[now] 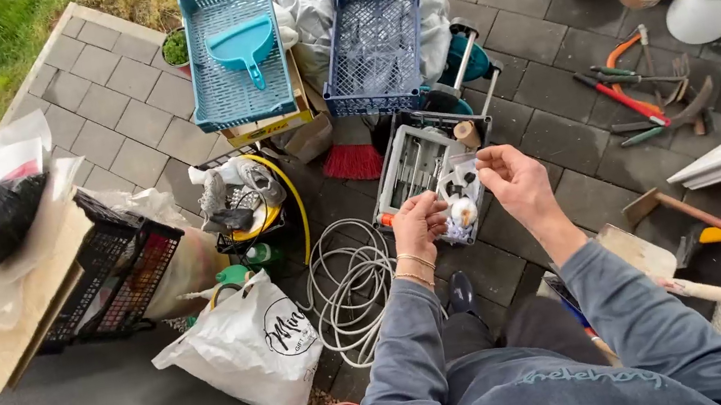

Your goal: The person places items into a white plastic bag, coils a cable, and carries a power strip with a wrapped cable into a small storage room, setting it on a shelf among boxes and tools. Back outside, the person gathers, folds, and ties up a large silver tarp.

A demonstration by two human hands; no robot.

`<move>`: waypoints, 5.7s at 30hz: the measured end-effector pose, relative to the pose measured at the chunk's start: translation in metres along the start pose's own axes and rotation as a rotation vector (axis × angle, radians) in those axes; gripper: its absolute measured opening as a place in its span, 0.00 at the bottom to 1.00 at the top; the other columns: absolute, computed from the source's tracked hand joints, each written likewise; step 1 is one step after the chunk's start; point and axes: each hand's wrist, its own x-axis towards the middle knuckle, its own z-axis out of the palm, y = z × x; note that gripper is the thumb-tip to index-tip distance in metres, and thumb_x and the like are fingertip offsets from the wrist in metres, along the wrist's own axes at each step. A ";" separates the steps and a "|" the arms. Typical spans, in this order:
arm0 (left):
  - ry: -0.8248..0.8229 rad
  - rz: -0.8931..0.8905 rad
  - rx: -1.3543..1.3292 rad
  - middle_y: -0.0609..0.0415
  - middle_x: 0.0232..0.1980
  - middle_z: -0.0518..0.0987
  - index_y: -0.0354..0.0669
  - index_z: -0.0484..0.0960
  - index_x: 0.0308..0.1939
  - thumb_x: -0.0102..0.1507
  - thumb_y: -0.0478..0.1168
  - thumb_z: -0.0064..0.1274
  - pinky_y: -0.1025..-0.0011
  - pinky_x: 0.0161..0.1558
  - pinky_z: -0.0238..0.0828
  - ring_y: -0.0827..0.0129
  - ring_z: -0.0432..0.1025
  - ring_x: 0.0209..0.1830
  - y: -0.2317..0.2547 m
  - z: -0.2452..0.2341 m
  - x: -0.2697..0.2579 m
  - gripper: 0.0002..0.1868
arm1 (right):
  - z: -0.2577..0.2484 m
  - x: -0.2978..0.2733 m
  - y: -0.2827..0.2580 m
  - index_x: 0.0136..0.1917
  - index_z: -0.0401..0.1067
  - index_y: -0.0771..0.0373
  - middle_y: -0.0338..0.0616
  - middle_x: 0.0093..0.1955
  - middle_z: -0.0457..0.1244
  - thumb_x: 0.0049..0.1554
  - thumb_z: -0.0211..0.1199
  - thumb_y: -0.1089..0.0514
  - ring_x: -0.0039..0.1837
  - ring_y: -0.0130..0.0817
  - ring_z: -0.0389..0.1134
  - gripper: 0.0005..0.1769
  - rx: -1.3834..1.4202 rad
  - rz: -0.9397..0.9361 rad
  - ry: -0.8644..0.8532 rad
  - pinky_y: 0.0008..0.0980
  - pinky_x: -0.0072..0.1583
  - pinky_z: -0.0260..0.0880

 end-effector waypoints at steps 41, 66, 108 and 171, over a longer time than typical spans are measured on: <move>0.548 -0.090 -0.141 0.43 0.43 0.87 0.36 0.84 0.49 0.68 0.43 0.51 0.75 0.30 0.70 0.70 0.73 0.27 -0.057 0.068 0.207 0.14 | 0.188 0.489 0.389 0.51 0.78 0.49 0.40 0.57 0.63 0.61 0.55 0.51 0.61 0.47 0.55 0.12 -1.596 -0.575 -0.891 0.50 0.56 0.58; 0.463 -0.091 -0.072 0.47 0.40 0.86 0.39 0.83 0.44 0.68 0.42 0.53 0.78 0.27 0.70 0.72 0.73 0.26 0.027 0.157 0.201 0.10 | -0.116 0.549 0.166 0.43 0.77 0.62 0.41 0.41 0.66 0.75 0.65 0.48 0.57 0.29 0.60 0.21 -0.392 -0.165 0.006 0.30 0.56 0.61; 0.914 0.029 0.014 0.56 0.38 0.87 0.45 0.85 0.43 0.64 0.46 0.53 0.75 0.39 0.72 0.75 0.77 0.32 0.044 0.209 0.491 0.11 | 0.085 0.875 0.421 0.63 0.79 0.53 0.50 0.59 0.70 0.57 0.57 0.50 0.59 0.53 0.70 0.23 -1.108 -0.427 -0.598 0.49 0.57 0.69; 1.154 0.117 0.905 0.42 0.69 0.73 0.47 0.84 0.49 0.60 0.51 0.57 0.49 0.59 0.65 0.46 0.66 0.66 -0.103 0.132 0.425 0.18 | 0.256 0.728 0.343 0.71 0.61 0.64 0.58 0.67 0.59 0.53 0.70 0.40 0.68 0.55 0.59 0.42 -0.783 -0.685 -0.703 0.53 0.67 0.57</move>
